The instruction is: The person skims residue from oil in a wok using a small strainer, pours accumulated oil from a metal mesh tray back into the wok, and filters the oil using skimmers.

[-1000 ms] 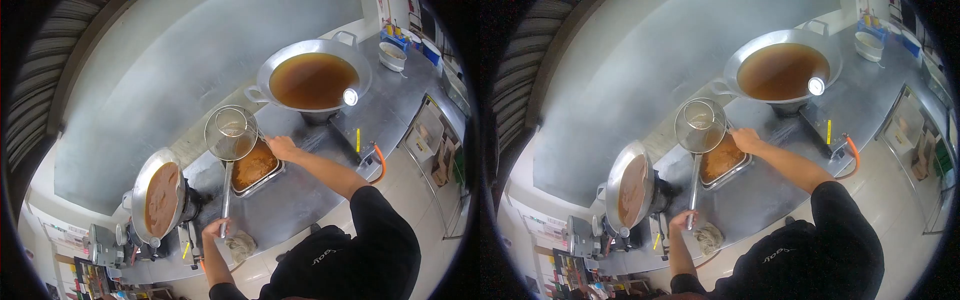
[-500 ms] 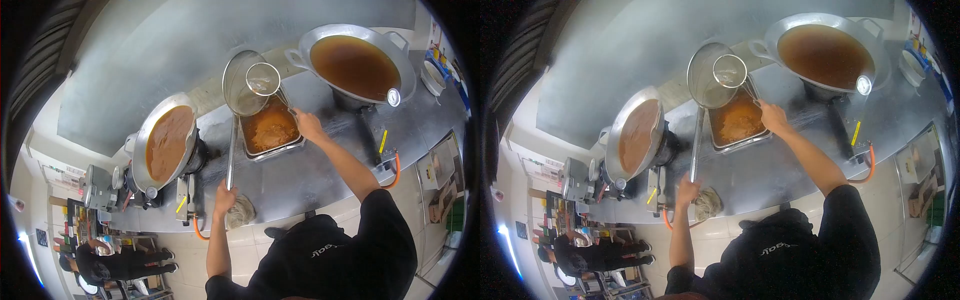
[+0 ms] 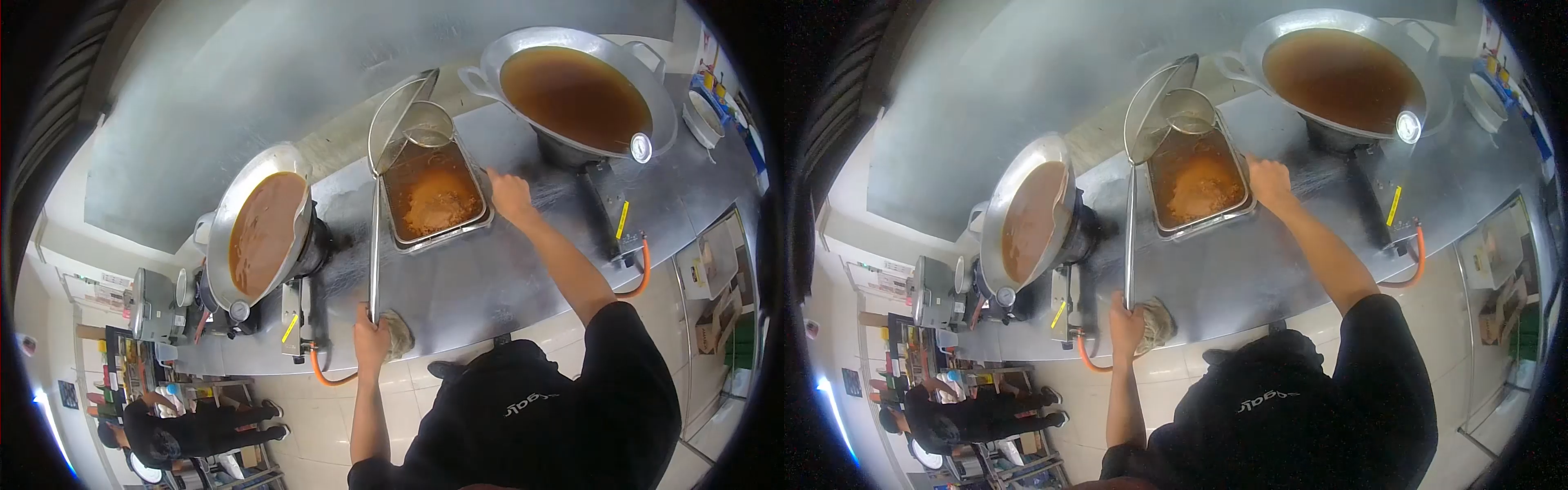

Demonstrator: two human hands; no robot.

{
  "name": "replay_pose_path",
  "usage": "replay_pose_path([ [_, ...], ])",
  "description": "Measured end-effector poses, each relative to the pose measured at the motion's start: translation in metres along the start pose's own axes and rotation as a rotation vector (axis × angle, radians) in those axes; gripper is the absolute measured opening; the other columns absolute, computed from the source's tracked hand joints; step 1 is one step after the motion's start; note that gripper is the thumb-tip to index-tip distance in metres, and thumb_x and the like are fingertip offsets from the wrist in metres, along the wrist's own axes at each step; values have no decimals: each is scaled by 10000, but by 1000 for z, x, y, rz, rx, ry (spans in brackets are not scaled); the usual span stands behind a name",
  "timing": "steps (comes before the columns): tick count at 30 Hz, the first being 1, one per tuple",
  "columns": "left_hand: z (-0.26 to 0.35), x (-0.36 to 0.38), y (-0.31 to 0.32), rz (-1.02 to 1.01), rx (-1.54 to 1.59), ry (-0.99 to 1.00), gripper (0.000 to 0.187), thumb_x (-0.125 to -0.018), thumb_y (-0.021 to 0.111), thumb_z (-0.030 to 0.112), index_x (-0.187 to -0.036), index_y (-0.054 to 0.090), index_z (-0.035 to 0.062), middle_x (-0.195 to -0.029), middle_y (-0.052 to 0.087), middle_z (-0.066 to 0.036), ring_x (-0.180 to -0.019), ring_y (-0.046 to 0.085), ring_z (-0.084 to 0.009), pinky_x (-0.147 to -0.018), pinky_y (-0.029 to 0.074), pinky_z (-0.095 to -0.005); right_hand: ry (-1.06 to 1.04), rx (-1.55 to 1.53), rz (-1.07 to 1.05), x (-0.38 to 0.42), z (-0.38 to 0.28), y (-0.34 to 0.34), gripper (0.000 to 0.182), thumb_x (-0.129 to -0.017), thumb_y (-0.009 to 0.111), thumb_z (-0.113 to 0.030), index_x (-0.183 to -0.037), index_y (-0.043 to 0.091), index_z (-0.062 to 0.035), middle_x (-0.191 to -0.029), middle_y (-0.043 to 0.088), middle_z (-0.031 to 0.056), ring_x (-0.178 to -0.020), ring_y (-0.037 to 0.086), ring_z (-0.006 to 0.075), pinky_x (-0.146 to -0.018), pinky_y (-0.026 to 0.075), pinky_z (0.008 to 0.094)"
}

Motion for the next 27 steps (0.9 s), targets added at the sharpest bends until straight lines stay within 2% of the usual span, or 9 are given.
replay_pose_path([
  [2, 8, -2, -3, 25, -2, 10, 227, -803, 589, 24, -1007, 491, 14, -668, 578, -199, -620, 612, -378, -578, 437, -443, 18, -46, 34, 0, 1, -4, 313, -776, 558, 5, -1086, 557, -42, -829, 678, 213, -804, 664, 396, -719, 531, 493],
  [7, 25, 4, -14, 97, -48, 38, 241, -801, 578, 12, -1028, 499, 23, -680, 594, -207, -621, 619, -375, -574, 446, -424, 13, -36, 22, -9, 13, 15, 344, -783, 548, 37, -1120, 544, -36, -987, 656, 223, -889, 649, 409, -775, 528, 496],
  [8, 23, 4, -13, 102, -24, 41, 242, -798, 577, 8, -1028, 501, 23, -674, 592, -194, -610, 617, -355, -570, 446, -413, 7, -31, 8, -8, 9, 11, 348, -787, 545, 42, -1127, 542, -35, -1028, 648, 225, -905, 645, 413, -786, 527, 496],
  [11, 14, 8, -5, 99, 74, -5, 238, -796, 577, -3, -1022, 506, 23, -656, 581, -144, -580, 602, -280, -556, 444, -372, -1, -29, 66, 0, -3, -7, 322, -869, 465, -29, -1182, 543, -28, -999, 653, 232, -878, 664, 405, -781, 539, 488],
  [17, -6, 13, 25, -18, 422, -102, 177, -827, 572, -13, -984, 510, 39, -660, 535, -20, -572, 521, -90, -512, 416, -264, 6, -47, 38, 5, -6, -2, 488, -855, 480, -14, -1340, 473, -66, -1050, 627, 242, -908, 652, 416, -807, 529, 493],
  [23, 1, 22, 17, -52, 557, -181, 178, -829, 569, -14, -988, 506, 36, -705, 541, -16, -598, 513, -87, -534, 421, -254, 4, -114, 60, 8, -3, -6, 573, -826, 503, 13, -1384, 459, -112, -1127, 600, 236, -951, 629, 423, -840, 515, 495],
  [27, -13, 19, 18, -6, 394, -99, 182, -836, 584, 30, -1002, 509, 33, -703, 543, -34, -628, 529, -112, -577, 431, -283, 45, -194, 42, 14, 2, 0, 634, -788, 541, 44, -1393, 459, -128, -1102, 617, 245, -972, 618, 437, -862, 501, 503],
])
Point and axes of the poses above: each hand's wrist, its own x-axis away from the middle knuckle, its own y-axis out of the palm, z = x × y, the point moved 7 cm from there along -x, towards the middle knuckle
